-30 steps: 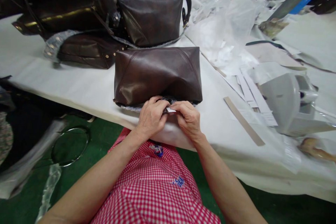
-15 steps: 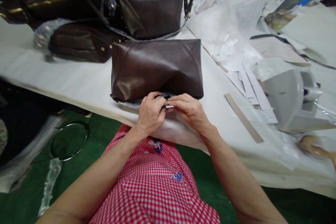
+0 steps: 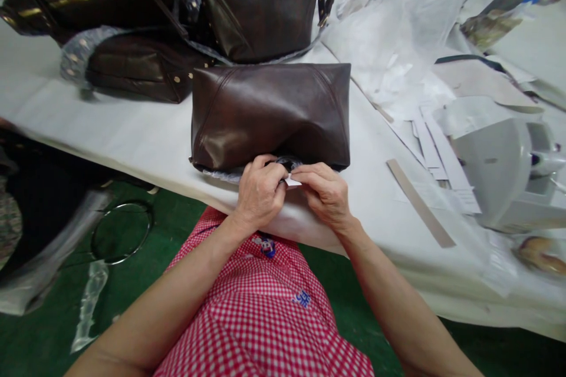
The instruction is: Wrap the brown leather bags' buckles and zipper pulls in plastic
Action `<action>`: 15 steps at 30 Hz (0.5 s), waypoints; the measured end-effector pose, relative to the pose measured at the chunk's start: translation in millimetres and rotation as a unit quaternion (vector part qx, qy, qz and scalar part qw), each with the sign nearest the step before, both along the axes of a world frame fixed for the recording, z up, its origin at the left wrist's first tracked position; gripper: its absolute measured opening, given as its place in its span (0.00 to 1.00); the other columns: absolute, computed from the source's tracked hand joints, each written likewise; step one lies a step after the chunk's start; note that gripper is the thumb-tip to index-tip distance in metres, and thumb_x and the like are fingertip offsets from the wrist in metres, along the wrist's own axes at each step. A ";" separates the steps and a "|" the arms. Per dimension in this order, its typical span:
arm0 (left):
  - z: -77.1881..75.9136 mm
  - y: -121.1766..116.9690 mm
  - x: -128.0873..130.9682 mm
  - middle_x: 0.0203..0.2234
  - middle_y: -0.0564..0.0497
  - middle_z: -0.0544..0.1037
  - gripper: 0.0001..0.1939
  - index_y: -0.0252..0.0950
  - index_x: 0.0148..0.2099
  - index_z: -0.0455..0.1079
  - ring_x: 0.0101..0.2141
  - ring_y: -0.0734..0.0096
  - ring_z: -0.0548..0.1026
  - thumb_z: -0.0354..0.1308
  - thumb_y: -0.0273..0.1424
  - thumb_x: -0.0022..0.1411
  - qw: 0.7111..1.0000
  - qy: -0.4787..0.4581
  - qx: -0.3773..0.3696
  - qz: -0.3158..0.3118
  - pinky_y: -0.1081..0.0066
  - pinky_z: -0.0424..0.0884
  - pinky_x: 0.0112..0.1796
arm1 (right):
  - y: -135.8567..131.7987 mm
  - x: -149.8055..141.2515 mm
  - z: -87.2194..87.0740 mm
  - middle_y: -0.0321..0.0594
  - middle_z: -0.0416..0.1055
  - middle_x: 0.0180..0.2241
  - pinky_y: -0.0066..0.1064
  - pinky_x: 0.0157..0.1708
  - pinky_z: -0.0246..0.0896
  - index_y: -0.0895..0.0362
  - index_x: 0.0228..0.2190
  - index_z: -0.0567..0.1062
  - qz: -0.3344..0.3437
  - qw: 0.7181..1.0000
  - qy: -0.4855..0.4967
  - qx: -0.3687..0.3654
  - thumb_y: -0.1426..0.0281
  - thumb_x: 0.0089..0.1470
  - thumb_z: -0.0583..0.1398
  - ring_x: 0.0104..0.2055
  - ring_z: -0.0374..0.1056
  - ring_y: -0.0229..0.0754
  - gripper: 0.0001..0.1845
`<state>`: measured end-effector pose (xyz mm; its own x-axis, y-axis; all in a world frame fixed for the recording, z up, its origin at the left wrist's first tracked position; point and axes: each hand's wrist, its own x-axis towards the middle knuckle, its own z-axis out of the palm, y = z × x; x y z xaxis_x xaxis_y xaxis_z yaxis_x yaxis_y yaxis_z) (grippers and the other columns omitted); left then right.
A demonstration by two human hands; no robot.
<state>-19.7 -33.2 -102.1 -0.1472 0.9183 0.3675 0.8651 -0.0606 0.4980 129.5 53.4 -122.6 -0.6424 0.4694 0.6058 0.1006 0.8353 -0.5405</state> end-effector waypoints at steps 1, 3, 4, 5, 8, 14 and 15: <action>0.0 0.3 0.3 0.35 0.47 0.79 0.07 0.37 0.36 0.70 0.46 0.56 0.70 0.51 0.25 0.57 1.000 -0.001 -0.001 0.001 0.58 0.67 0.44 | 0.4 0.4 0.1 0.39 0.77 0.37 0.37 0.39 0.68 0.51 0.35 0.76 0.006 1.000 0.006 -0.003 0.76 0.60 0.54 0.39 0.71 0.43 0.12; -0.1 0.7 0.0 0.34 0.47 0.79 0.07 0.37 0.35 0.70 0.46 0.56 0.70 0.51 0.25 0.57 1.000 0.000 -0.006 0.000 0.57 0.67 0.44 | 2.1 0.8 0.5 0.39 0.77 0.37 0.37 0.38 0.68 0.51 0.35 0.76 0.019 1.000 0.009 -0.010 0.76 0.60 0.54 0.38 0.72 0.42 0.13; -0.2 0.9 -0.3 0.34 0.47 0.78 0.07 0.37 0.35 0.70 0.46 0.56 0.70 0.51 0.25 0.57 1.000 0.000 -0.008 0.000 0.57 0.67 0.44 | 3.6 1.1 1.0 0.39 0.77 0.37 0.37 0.38 0.69 0.51 0.34 0.76 0.028 1.000 0.005 -0.011 0.76 0.60 0.53 0.38 0.72 0.42 0.13; -0.4 1.0 -0.6 0.34 0.47 0.78 0.07 0.37 0.35 0.70 0.46 0.56 0.69 0.51 0.25 0.57 1.000 0.000 -0.010 0.000 0.57 0.67 0.44 | 5.8 1.6 1.5 0.38 0.77 0.37 0.37 0.38 0.69 0.51 0.34 0.76 0.039 0.999 -0.001 -0.007 0.76 0.60 0.53 0.38 0.72 0.41 0.13; -1.3 1.2 -1.3 0.34 0.47 0.78 0.08 0.37 0.35 0.70 0.46 0.56 0.69 0.51 0.25 0.57 1.000 0.001 -0.010 0.000 0.57 0.67 0.44 | 15.1 4.9 3.3 0.37 0.77 0.36 0.36 0.38 0.70 0.51 0.32 0.76 0.083 0.995 -0.037 0.034 0.76 0.61 0.52 0.38 0.71 0.41 0.14; -1.4 1.8 -1.6 0.33 0.47 0.78 0.07 0.36 0.36 0.70 0.45 0.56 0.69 0.51 0.26 0.57 1.000 0.009 -0.005 -0.004 0.57 0.67 0.43 | 31.4 11.5 7.6 0.39 0.75 0.40 0.35 0.39 0.72 0.53 0.31 0.74 0.172 0.959 -0.106 0.199 0.74 0.64 0.51 0.44 0.69 0.42 0.14; -0.8 1.9 -1.9 0.33 0.47 0.78 0.07 0.36 0.35 0.70 0.45 0.56 0.69 0.51 0.26 0.57 1.000 0.010 -0.009 -0.006 0.57 0.67 0.43 | 33.0 11.3 8.8 0.40 0.75 0.39 0.35 0.39 0.72 0.54 0.30 0.73 0.185 0.951 -0.102 0.225 0.75 0.63 0.51 0.44 0.68 0.42 0.14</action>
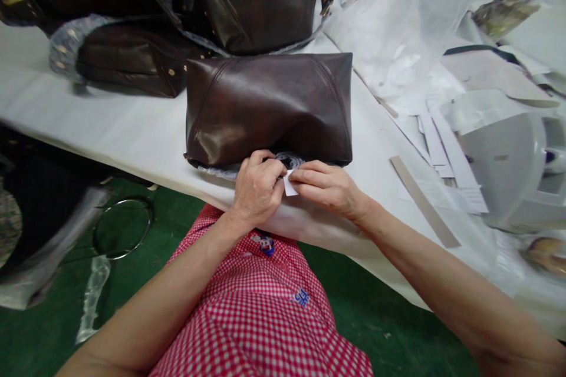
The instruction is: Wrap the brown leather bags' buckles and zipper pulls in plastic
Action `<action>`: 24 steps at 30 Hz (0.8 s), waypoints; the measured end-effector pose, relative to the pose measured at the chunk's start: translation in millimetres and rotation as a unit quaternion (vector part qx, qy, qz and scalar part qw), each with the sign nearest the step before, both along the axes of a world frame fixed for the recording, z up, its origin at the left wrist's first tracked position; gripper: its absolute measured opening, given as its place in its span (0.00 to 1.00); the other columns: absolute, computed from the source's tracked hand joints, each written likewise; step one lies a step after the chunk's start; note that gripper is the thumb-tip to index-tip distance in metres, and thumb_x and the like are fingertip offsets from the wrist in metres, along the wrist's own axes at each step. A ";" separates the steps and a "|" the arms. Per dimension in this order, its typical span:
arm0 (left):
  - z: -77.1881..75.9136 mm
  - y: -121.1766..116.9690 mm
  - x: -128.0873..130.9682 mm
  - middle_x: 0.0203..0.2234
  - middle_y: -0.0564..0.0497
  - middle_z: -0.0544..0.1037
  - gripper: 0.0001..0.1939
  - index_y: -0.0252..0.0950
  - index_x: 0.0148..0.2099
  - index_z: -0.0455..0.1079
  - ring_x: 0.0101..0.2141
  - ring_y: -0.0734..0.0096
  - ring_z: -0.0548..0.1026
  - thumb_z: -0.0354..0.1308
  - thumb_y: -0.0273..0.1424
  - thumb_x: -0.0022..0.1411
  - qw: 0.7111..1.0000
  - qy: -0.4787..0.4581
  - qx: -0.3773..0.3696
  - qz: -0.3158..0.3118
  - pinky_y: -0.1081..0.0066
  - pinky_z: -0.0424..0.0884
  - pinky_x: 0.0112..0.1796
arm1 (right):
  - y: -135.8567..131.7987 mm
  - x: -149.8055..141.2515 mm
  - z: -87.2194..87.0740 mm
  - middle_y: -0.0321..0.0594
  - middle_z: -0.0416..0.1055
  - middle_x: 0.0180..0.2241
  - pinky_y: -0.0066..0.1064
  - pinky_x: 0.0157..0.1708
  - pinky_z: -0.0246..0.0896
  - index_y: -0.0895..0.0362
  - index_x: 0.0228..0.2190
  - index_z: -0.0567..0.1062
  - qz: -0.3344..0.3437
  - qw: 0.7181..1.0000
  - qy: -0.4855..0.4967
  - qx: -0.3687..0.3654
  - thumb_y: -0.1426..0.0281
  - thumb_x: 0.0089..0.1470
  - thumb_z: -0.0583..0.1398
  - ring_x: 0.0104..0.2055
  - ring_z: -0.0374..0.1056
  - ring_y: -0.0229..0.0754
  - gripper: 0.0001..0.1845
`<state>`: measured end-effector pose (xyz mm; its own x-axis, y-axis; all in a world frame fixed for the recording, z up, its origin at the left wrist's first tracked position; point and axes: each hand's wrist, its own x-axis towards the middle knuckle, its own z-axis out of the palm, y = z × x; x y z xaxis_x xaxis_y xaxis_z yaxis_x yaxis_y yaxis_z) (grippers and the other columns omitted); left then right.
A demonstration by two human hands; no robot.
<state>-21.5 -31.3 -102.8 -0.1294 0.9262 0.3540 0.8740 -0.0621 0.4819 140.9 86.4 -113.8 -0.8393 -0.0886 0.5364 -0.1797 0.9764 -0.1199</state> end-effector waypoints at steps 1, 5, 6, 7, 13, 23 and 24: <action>0.8 0.2 -0.3 0.33 0.47 0.78 0.07 0.36 0.35 0.70 0.45 0.56 0.69 0.51 0.26 0.57 1.000 0.001 -0.004 -0.002 0.57 0.67 0.43 | 1.5 -0.4 1.3 0.41 0.75 0.37 0.35 0.38 0.72 0.55 0.28 0.73 0.016 1.000 0.006 0.024 0.76 0.63 0.51 0.44 0.68 0.42 0.14; 3.9 1.0 -1.9 0.33 0.46 0.77 0.07 0.36 0.35 0.71 0.45 0.56 0.69 0.52 0.26 0.55 1.000 0.006 -0.013 -0.011 0.57 0.67 0.44 | 8.0 -1.2 5.5 0.43 0.73 0.35 0.34 0.37 0.72 0.58 0.26 0.71 0.053 0.995 0.012 0.089 0.79 0.62 0.52 0.43 0.67 0.43 0.14; 4.5 1.3 -2.1 0.33 0.46 0.77 0.07 0.36 0.35 0.71 0.45 0.56 0.69 0.52 0.26 0.55 1.000 0.006 -0.013 -0.012 0.57 0.67 0.44 | 9.6 -0.6 6.1 0.43 0.73 0.35 0.34 0.38 0.71 0.58 0.26 0.71 0.057 0.994 0.006 0.095 0.79 0.62 0.52 0.43 0.67 0.44 0.14; 4.8 1.5 -2.2 0.33 0.46 0.78 0.07 0.36 0.35 0.71 0.45 0.56 0.69 0.52 0.25 0.55 1.000 0.007 -0.013 -0.013 0.57 0.67 0.44 | 10.8 0.2 6.6 0.44 0.72 0.36 0.35 0.38 0.71 0.58 0.27 0.71 0.061 0.993 -0.001 0.097 0.78 0.62 0.52 0.44 0.66 0.44 0.13; 4.2 1.6 -1.3 0.34 0.46 0.78 0.08 0.36 0.36 0.71 0.45 0.56 0.69 0.52 0.25 0.55 1.000 0.011 -0.008 -0.005 0.57 0.67 0.45 | 2.1 -1.1 7.0 0.45 0.71 0.38 0.39 0.42 0.69 0.57 0.29 0.72 0.011 1.000 -0.009 -0.008 0.70 0.63 0.53 0.43 0.66 0.44 0.12; 5.3 1.8 -3.1 0.33 0.45 0.76 0.07 0.36 0.35 0.70 0.44 0.56 0.69 0.52 0.25 0.54 0.999 0.033 -0.008 -0.016 0.58 0.68 0.43 | -0.5 -18.5 9.5 0.43 0.71 0.35 0.37 0.41 0.61 0.57 0.29 0.70 -0.058 0.991 -0.087 -0.089 0.74 0.59 0.56 0.38 0.62 0.43 0.06; 6.5 1.6 -3.3 0.32 0.45 0.76 0.07 0.36 0.34 0.70 0.44 0.56 0.68 0.53 0.24 0.53 0.999 0.040 -0.012 -0.020 0.58 0.68 0.43 | 0.5 -19.0 10.3 0.43 0.70 0.34 0.37 0.40 0.60 0.57 0.28 0.70 -0.055 0.990 -0.097 -0.084 0.74 0.59 0.56 0.37 0.61 0.43 0.07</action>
